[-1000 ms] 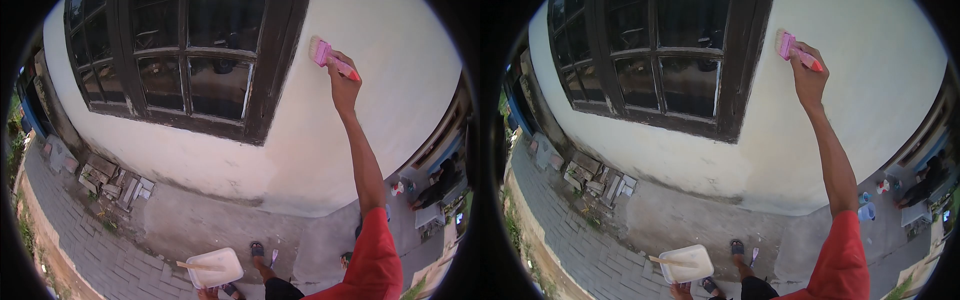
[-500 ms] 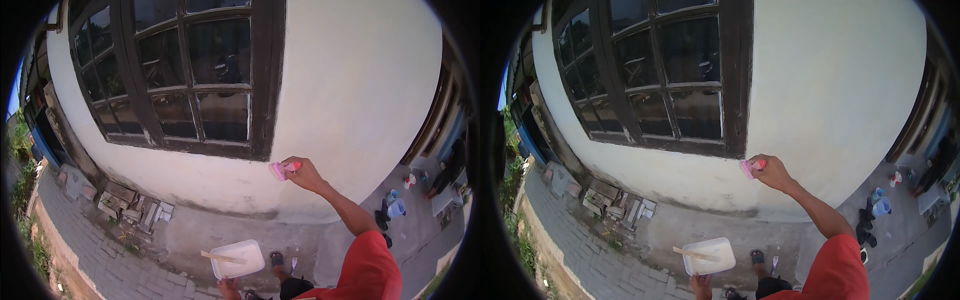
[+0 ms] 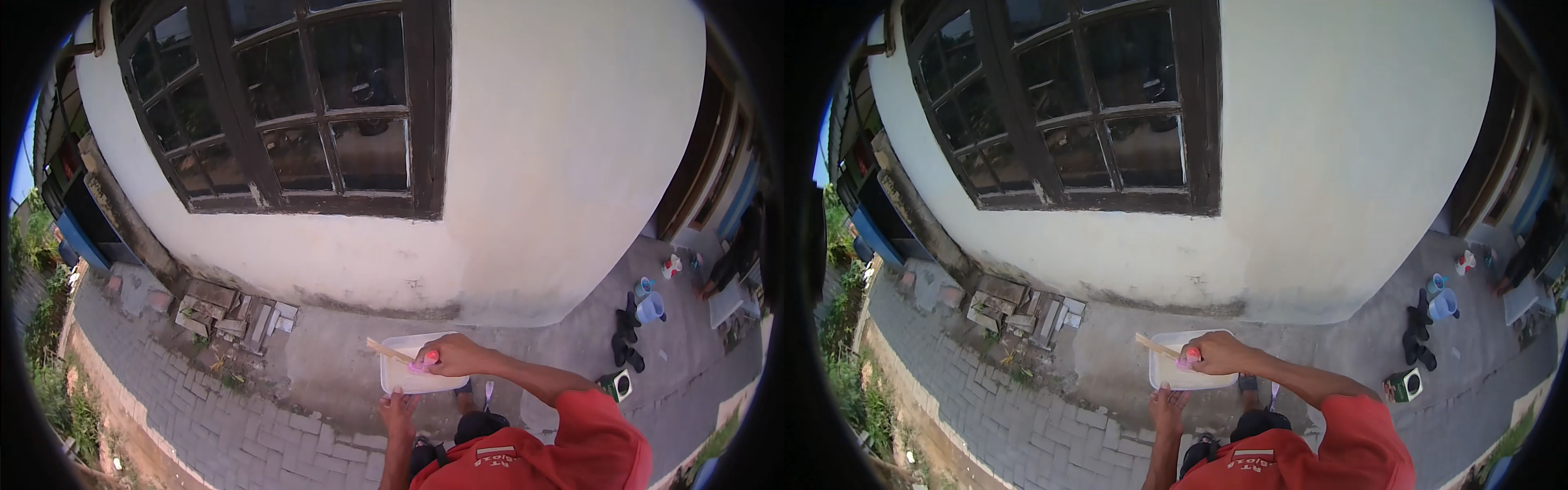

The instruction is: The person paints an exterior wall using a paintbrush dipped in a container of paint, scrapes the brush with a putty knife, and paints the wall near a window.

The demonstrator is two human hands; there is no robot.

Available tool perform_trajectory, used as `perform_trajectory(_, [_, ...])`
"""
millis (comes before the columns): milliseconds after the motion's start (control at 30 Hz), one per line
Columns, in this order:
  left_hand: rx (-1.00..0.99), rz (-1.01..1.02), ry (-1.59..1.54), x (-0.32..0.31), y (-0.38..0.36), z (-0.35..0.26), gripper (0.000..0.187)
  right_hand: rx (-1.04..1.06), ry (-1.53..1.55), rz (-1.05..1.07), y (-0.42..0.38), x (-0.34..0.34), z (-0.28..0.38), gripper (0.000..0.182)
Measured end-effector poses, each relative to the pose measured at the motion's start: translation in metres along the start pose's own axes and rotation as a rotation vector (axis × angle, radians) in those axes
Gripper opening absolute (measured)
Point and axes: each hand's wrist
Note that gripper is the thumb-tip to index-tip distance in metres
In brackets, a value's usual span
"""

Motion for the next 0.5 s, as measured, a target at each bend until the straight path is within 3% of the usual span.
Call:
perform_trajectory(100, [-0.006,0.029,-0.037,0.007,-0.014,0.002,0.032,-0.024,-0.059,0.135,0.000,-0.030,-0.003,0.032])
perform_trajectory(167, [-0.025,-0.009,0.037,0.010,-0.017,0.006,0.043,-0.022,-0.077,0.172,-0.002,-0.041,-0.005,0.033])
perform_trajectory(333, [-0.021,0.011,0.012,0.014,-0.025,0.000,0.039,-0.056,-0.115,0.221,-0.003,-0.050,0.000,0.036])
perform_trajectory(500, [0.005,0.030,-0.003,0.011,-0.020,0.005,0.036,-0.051,-0.102,0.118,0.000,-0.047,-0.018,0.039])
Point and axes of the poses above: each hand's wrist, its own y-axis towards the middle knuckle, its own x-axis out of the back of the hand, z = x × y, and after that the axes turned 4 degrees about -x, right-handed
